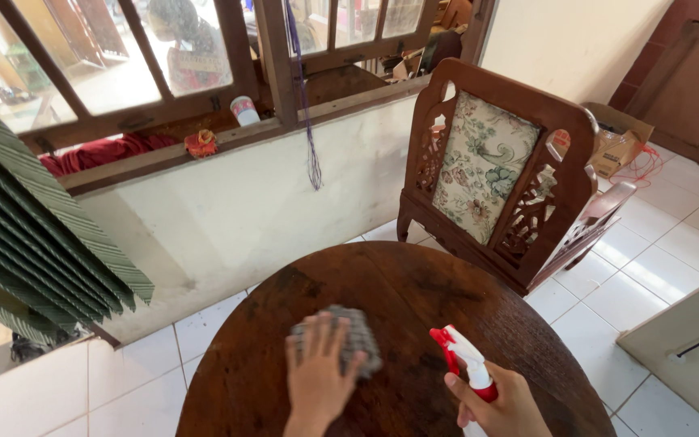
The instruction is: The person cleans a round wooden table by spraying a cleaning solution and wiping the surface with a cloth. The person repeatedly sprays and wipes different sections of the table in a circular motion.
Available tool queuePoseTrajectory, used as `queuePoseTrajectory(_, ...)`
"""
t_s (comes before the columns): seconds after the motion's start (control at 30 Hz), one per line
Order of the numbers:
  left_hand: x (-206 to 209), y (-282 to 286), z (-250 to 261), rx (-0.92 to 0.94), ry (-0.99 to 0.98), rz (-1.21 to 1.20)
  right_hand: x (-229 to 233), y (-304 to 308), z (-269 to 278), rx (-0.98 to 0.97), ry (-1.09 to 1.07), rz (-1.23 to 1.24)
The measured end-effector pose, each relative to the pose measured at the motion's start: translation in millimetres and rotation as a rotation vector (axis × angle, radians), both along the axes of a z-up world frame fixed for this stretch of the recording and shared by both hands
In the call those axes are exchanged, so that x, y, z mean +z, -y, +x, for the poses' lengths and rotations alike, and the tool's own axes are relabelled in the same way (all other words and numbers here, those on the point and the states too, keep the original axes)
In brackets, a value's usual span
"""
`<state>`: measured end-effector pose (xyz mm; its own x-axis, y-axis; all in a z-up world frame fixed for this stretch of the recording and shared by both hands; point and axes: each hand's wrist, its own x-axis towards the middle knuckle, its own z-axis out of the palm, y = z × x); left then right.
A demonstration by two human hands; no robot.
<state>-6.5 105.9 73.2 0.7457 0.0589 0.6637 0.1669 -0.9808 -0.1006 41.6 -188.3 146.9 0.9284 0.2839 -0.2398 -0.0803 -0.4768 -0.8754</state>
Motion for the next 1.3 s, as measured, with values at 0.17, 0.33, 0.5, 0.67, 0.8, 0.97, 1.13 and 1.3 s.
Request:
queuePoseTrajectory(0.17, -26, 12, -1, 0.043, -0.267, -0.168, 13, -5, -7, 0.030, -0.029, -0.056)
queuePoseTrajectory(0.33, -71, 81, -1, -0.488, -0.153, 0.011, 3, -8, -6, 0.028, -0.040, -0.089)
queuePoseTrajectory(0.5, -48, 87, 0, -0.749, -0.445, -0.340, -5, -2, -3, 0.044, 0.033, 0.007)
queuePoseTrajectory(0.67, 6, 13, -13, -0.317, -0.594, -0.587, -1, 0, -4, 0.037, 0.036, -0.056)
queuePoseTrajectory(0.8, -12, -18, 2, -0.038, -0.330, -0.345, 10, -4, -8, 0.023, 0.007, -0.027)
queuePoseTrajectory(0.97, -66, 40, -3, -0.303, -0.109, -0.132, 18, -9, -12, 0.015, -0.039, -0.036)
queuePoseTrajectory(1.13, -85, 108, 6, -0.690, -0.019, -0.084, 12, -9, -12, 0.015, 0.015, 0.029)
queuePoseTrajectory(1.3, -38, 60, -8, -0.600, -0.497, -0.431, 3, -6, -7, 0.001, 0.040, 0.024)
